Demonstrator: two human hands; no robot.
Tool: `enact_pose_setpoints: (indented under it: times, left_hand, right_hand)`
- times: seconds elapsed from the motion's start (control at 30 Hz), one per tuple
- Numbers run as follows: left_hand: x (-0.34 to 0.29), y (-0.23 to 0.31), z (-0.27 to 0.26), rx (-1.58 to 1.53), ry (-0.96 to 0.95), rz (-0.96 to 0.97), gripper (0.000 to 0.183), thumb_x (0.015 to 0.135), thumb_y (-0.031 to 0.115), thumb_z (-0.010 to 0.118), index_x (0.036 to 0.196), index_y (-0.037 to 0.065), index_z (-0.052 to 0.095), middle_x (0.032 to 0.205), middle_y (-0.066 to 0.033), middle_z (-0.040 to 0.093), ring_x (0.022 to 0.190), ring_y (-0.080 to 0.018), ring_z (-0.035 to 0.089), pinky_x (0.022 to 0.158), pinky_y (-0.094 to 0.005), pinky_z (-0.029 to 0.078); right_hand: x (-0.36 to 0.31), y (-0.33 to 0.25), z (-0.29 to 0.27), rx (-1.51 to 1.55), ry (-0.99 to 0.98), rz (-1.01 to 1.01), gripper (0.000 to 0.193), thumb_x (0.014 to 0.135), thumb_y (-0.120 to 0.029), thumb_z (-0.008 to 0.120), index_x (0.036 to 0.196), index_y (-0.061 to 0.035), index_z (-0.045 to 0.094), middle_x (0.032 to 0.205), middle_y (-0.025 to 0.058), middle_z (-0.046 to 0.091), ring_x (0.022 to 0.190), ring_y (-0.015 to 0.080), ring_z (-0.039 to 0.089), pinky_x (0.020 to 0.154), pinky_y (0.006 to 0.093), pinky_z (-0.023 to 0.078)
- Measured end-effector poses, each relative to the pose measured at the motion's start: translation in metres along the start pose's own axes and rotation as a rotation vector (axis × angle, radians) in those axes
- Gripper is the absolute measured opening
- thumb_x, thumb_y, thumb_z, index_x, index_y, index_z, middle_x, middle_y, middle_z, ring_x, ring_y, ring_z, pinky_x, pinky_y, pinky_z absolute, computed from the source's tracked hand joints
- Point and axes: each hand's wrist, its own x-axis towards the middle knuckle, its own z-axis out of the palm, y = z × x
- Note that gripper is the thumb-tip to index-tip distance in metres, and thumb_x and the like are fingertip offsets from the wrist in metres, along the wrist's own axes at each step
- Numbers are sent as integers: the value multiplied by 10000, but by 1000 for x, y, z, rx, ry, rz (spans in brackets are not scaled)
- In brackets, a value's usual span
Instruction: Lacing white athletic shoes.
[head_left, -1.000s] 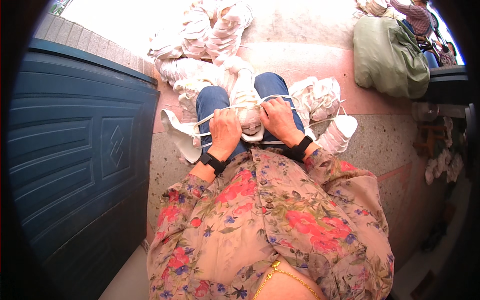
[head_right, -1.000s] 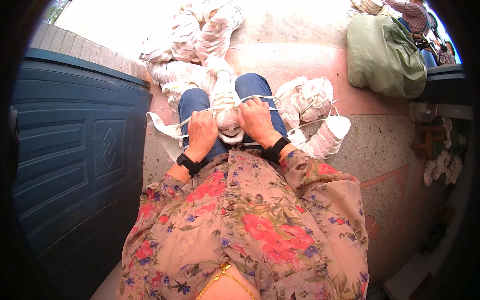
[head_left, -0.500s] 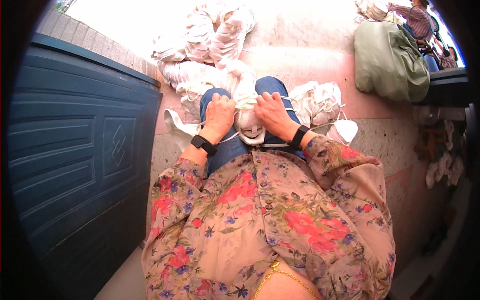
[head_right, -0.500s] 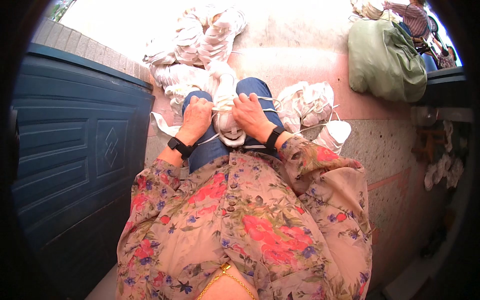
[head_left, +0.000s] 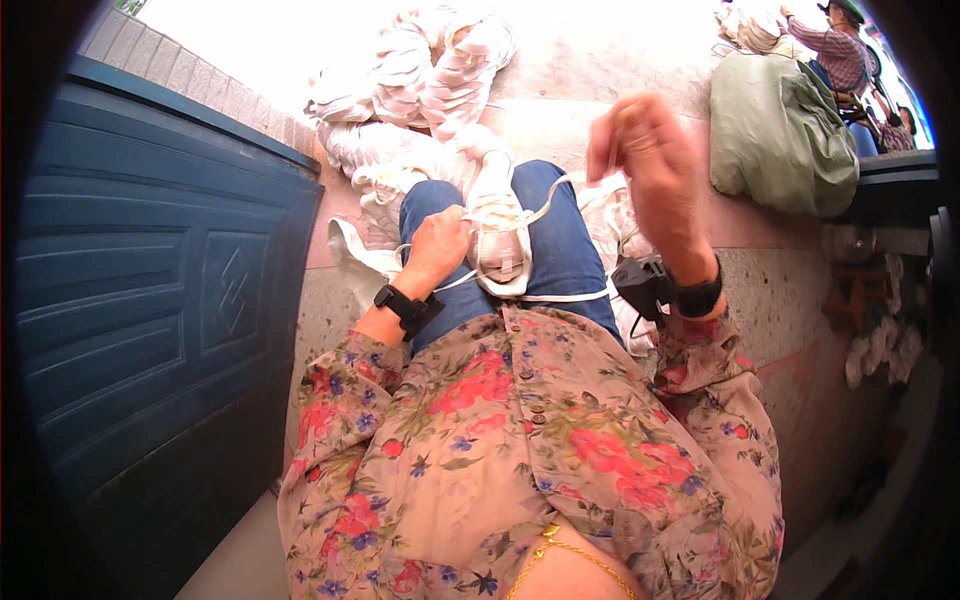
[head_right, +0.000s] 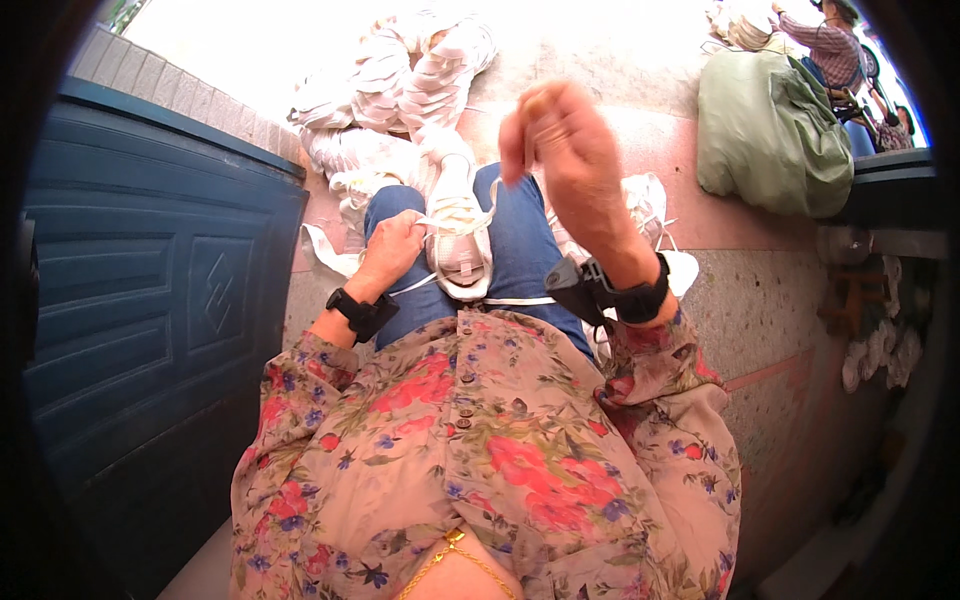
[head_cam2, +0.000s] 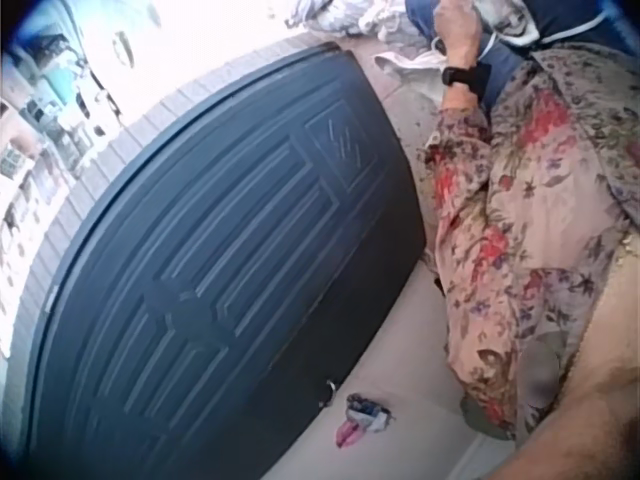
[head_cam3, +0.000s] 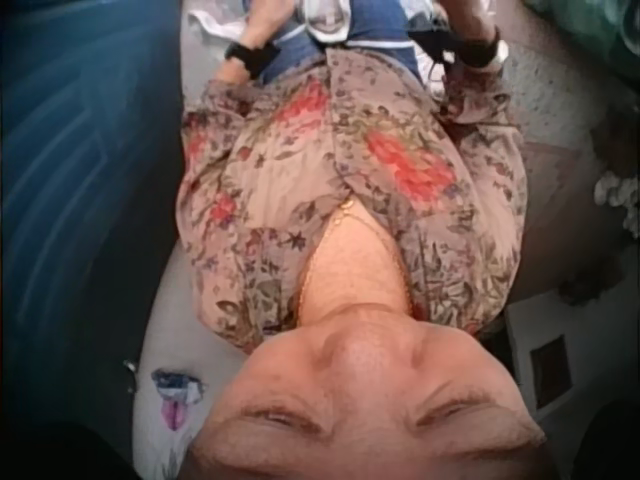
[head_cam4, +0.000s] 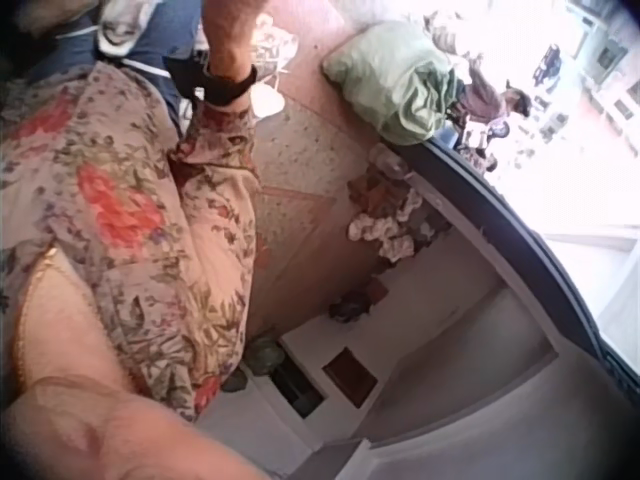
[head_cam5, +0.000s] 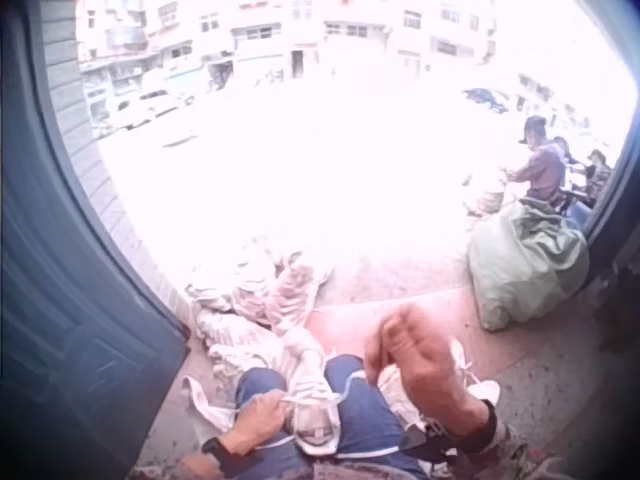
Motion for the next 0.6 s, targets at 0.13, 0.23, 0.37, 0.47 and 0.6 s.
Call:
enact_pose_setpoints:
  times: [0.13, 0.23, 0.37, 0.47, 0.6]
  left_hand:
    - [-2, -1, -1, -60, -42, -62, 241, 834, 211, 484, 813, -12, 572, 760, -252, 591, 764, -409, 573, 672, -468, 455]
    - [-3, 2, -3, -44, -46, -84, 244, 834, 205, 479, 814, -18, 575, 761, -251, 591, 766, -408, 574, 670, -464, 457]
    - [-2, -2, -1, -8, -45, -67, 242, 838, 200, 477, 795, -21, 564, 743, -247, 588, 755, -408, 573, 661, -468, 454]
    - [-2, 1, 0, -1, -29, -65, 233, 839, 192, 479, 787, -20, 558, 741, -249, 585, 748, -414, 569, 652, -475, 449]
    - [-2, 3, 2, 73, 14, -32, 216, 843, 179, 470, 805, -21, 542, 740, -254, 583, 744, -419, 568, 646, -479, 446]
  right_hand:
    - [-25, 69, 20, -69, -240, 638, 207, 913, -204, 464, 821, -27, 519, 612, -6, 525, 482, 53, 441, 418, 210, 356]
    - [-48, 121, 34, -127, -417, 850, 196, 882, -182, 474, 926, -13, 564, 583, -1, 526, 441, 54, 450, 393, 200, 358]
    - [-67, 155, 50, -214, -367, 810, 254, 878, -149, 453, 1059, -14, 566, 588, 15, 532, 439, 71, 479, 394, 218, 386]
    - [-70, 162, 60, -487, -285, 539, 248, 811, -95, 440, 960, 25, 599, 669, 232, 585, 611, 314, 615, 602, 395, 477]
    - [-64, 163, 68, -745, -313, 362, 213, 820, -158, 478, 828, 22, 592, 736, 245, 598, 684, 368, 610, 630, 417, 472]
